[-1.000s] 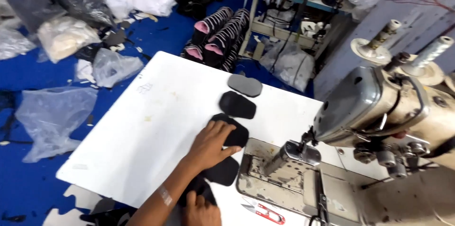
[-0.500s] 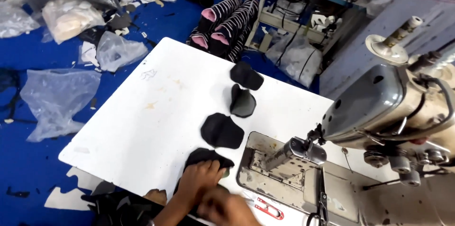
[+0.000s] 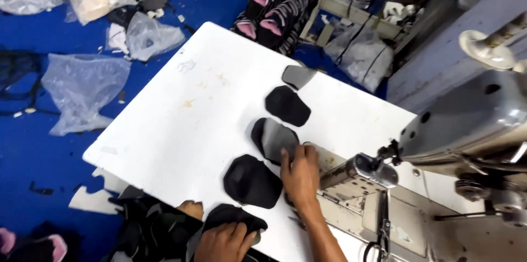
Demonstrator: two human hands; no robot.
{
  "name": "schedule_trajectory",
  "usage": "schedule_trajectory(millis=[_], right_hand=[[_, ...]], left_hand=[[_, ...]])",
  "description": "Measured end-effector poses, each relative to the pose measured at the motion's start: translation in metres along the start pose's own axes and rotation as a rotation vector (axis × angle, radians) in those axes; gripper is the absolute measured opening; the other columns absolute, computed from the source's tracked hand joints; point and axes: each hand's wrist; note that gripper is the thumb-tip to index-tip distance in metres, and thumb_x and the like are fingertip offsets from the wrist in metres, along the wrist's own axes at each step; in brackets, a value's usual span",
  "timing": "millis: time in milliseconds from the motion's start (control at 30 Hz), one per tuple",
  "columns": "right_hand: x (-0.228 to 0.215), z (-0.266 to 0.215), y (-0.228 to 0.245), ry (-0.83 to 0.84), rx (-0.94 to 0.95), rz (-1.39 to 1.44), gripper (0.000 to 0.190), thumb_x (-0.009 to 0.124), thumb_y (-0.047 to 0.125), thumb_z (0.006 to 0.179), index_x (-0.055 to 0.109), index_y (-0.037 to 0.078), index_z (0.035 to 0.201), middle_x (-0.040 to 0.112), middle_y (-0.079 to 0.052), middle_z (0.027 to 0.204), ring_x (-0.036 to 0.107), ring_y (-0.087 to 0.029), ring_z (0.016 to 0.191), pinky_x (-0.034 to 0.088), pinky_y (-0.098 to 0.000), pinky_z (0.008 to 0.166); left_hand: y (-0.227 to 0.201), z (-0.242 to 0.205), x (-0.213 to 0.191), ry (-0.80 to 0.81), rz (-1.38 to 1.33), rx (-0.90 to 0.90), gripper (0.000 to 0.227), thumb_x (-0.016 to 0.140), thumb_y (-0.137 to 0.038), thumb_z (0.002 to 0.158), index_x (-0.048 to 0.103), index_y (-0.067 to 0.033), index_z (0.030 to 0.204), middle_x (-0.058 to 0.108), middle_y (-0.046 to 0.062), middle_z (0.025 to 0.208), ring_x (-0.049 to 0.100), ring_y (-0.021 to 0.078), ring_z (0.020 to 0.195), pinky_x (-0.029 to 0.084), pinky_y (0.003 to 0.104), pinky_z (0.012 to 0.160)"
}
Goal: The person organizes and counts foam shoe upper components on a white workbench.
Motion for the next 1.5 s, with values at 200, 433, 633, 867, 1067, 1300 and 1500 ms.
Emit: schedule_trajectory(millis=[200,433,633,867,1067,1300,1500], right_hand=[[0.018,0.012,0.047,-0.079,-0.181,-0.294,0.085,0.073,0.059,0.078,0.056,-0.006,0.129,0.059,-0.032,0.12,0.054,-0.05,0.114,0.044,-0.0635,0.086],[0.072,-0.047,0.037,0.295,-0.043,-0.145,0.034,0.06,0.032,0.098,0.059,0.003,0.116,0.066,-0.022,0.11,0.073,-0.039,0.084,0.059,-0.0486,0.066],[0.086,-0.129,0.048,0.224,-0.292,-0.142,0.046,0.068,0.022,0.082,0.061,-0.003,0.12,0.069,-0.026,0.097,0.072,-0.034,0.056,0.056,-0.0442,0.042],[0.14,-0.187,0.016,0.088,-0.279,-0.266,0.03,0.066,0.027,0.086,0.069,0.003,0.105,0.072,-0.022,0.088,0.071,-0.025,0.052,0.053,-0.0405,0.038],[0.197,-0.215,-0.072,0.208,-0.667,-0.074,0.005,0.066,0.014,0.095,0.071,0.015,0.095,0.073,-0.011,0.082,0.073,-0.02,0.06,0.054,-0.0366,0.041],[-0.026,-0.023,0.042,0.192,-0.125,0.081,0.064,0.077,0.048,0.085,0.062,-0.003,0.122,0.067,-0.025,0.103,0.066,-0.04,0.092,0.054,-0.0479,0.076],[0.041,-0.013,0.055,0.058,-0.261,-0.226,0.082,0.075,0.06,0.079,0.055,-0.009,0.119,0.058,-0.032,0.114,0.058,-0.05,0.107,0.05,-0.0624,0.082]], left_hand=[[0.009,-0.014,0.015,-0.107,0.006,0.038,0.036,0.072,-0.036,0.094,0.059,-0.0091,0.075,0.065,0.013,0.062,0.069,0.0327,0.056,0.055,0.046,0.047],[0.055,-0.025,-0.031,0.394,0.247,0.364,0.032,0.066,-0.047,0.097,0.064,-0.0192,0.082,0.07,0.007,0.071,0.067,0.0329,0.06,0.049,0.063,0.07],[-0.038,0.082,-0.151,-0.006,-0.067,-0.073,0.035,0.069,-0.045,0.091,0.067,-0.0105,0.096,0.068,0.01,0.07,0.069,0.0275,0.062,0.055,0.042,0.057],[-0.014,0.187,-0.052,-0.412,0.11,0.272,0.039,0.072,-0.038,0.083,0.063,-0.0042,0.101,0.065,0.017,0.096,0.063,0.036,0.087,0.056,0.049,0.065],[0.02,0.134,-0.006,-0.215,0.266,0.183,0.011,0.061,-0.008,0.093,0.059,-0.0008,0.101,0.06,0.019,0.106,0.069,0.0329,0.085,0.06,0.04,0.058],[0.011,0.025,-0.017,-0.059,0.201,0.021,0.016,0.065,-0.012,0.085,0.059,-0.0051,0.098,0.063,0.018,0.103,0.073,0.0342,0.069,0.058,0.044,0.048],[0.048,-0.025,0.011,-0.201,0.21,0.001,0.011,0.069,-0.015,0.083,0.065,-0.0129,0.093,0.067,0.013,0.096,0.074,0.0302,0.058,0.057,0.046,0.043]])
Point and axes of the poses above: each hand's wrist, its own z-axis towards the middle knuckle, its own x-axis out of the palm, y = z × x
